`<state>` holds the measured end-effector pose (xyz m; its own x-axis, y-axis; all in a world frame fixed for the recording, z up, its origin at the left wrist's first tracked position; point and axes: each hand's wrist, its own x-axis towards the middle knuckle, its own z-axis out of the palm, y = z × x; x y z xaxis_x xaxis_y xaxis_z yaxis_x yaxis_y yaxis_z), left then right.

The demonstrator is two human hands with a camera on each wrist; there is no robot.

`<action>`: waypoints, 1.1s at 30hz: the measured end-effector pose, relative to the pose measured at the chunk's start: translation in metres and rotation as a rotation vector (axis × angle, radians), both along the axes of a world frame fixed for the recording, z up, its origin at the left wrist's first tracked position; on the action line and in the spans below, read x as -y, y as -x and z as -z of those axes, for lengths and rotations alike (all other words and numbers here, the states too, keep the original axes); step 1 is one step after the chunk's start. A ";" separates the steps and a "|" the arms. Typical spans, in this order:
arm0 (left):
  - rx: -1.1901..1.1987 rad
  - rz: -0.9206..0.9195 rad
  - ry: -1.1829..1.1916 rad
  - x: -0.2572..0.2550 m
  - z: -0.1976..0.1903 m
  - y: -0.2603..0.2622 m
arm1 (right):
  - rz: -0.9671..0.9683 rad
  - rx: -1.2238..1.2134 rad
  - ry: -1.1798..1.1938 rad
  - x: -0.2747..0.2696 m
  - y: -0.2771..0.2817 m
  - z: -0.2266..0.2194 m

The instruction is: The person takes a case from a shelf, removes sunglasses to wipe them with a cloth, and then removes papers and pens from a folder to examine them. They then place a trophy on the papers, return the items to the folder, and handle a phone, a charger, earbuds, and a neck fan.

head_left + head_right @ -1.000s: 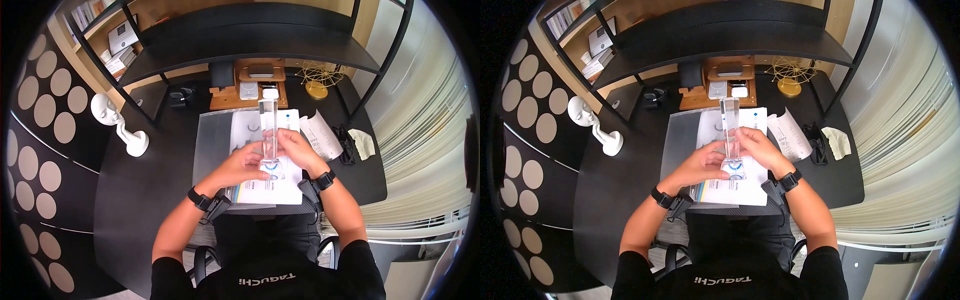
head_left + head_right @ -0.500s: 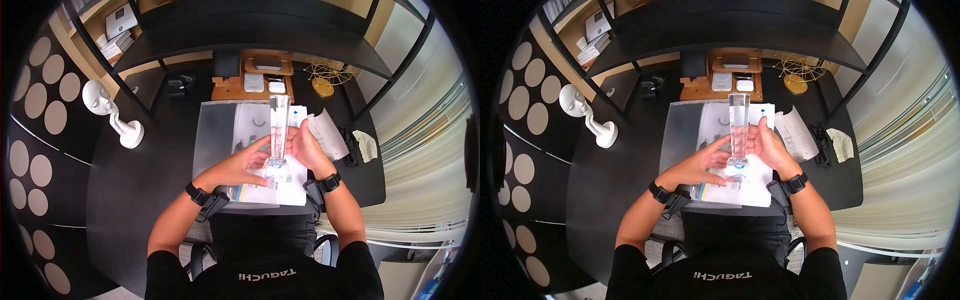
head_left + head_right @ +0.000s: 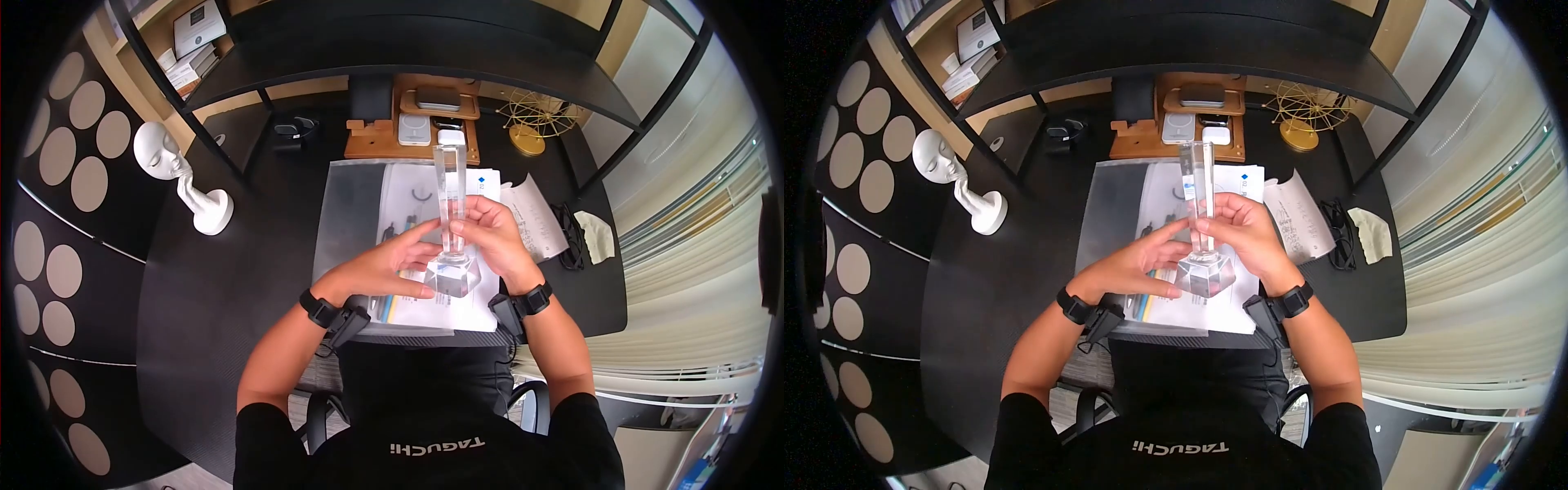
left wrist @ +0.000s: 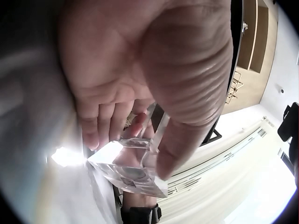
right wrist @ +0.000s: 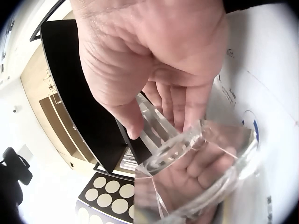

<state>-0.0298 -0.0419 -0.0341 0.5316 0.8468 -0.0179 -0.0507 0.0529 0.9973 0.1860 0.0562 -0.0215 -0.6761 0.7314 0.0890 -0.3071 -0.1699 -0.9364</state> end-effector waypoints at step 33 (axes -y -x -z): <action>-0.042 -0.014 -0.033 -0.001 -0.003 -0.004 | 0.016 0.075 -0.049 0.008 0.001 0.005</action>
